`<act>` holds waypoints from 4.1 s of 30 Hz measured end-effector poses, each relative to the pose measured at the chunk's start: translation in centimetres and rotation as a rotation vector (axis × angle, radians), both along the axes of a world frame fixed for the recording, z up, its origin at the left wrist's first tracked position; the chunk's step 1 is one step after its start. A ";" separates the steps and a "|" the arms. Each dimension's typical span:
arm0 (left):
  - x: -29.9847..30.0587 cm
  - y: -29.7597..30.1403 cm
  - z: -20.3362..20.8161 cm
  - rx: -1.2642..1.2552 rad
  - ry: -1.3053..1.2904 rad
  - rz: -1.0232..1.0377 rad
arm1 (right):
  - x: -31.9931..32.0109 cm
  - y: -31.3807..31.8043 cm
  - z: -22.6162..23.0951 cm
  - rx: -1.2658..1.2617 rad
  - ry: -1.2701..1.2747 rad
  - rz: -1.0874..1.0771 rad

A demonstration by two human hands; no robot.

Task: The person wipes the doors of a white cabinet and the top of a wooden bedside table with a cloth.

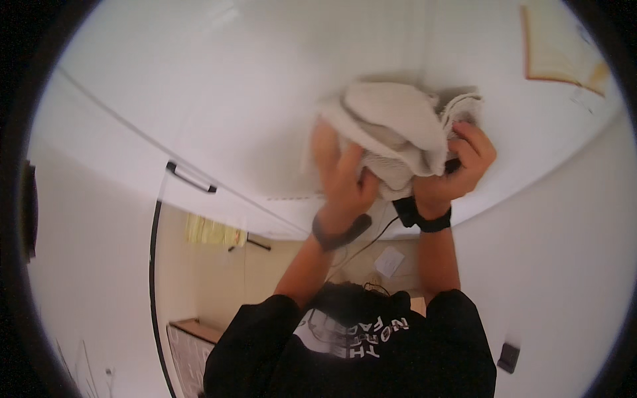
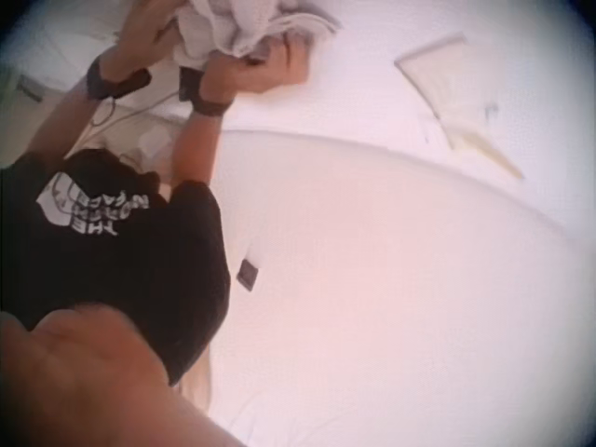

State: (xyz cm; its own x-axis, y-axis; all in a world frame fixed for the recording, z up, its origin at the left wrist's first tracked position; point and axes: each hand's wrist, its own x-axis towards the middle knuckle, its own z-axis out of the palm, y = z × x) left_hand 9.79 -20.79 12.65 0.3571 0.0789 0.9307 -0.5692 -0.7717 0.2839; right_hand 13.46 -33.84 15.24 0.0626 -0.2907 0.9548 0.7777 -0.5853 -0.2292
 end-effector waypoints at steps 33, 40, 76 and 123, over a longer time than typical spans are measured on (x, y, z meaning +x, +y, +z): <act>-7.0 19.0 -13.5 -0.082 0.251 0.303 | -3.1 15.9 -10.6 -0.676 0.011 0.108; -9.8 26.4 -20.2 -0.109 0.611 0.185 | -5.7 20.6 -14.6 -0.867 0.146 0.185; -11.1 36.0 -13.9 0.232 0.129 0.147 | -10.5 29.5 -16.2 -0.640 0.568 0.069; -4.9 9.1 -8.7 0.072 0.119 -0.873 | -20.4 5.0 -8.9 -0.160 0.864 -1.026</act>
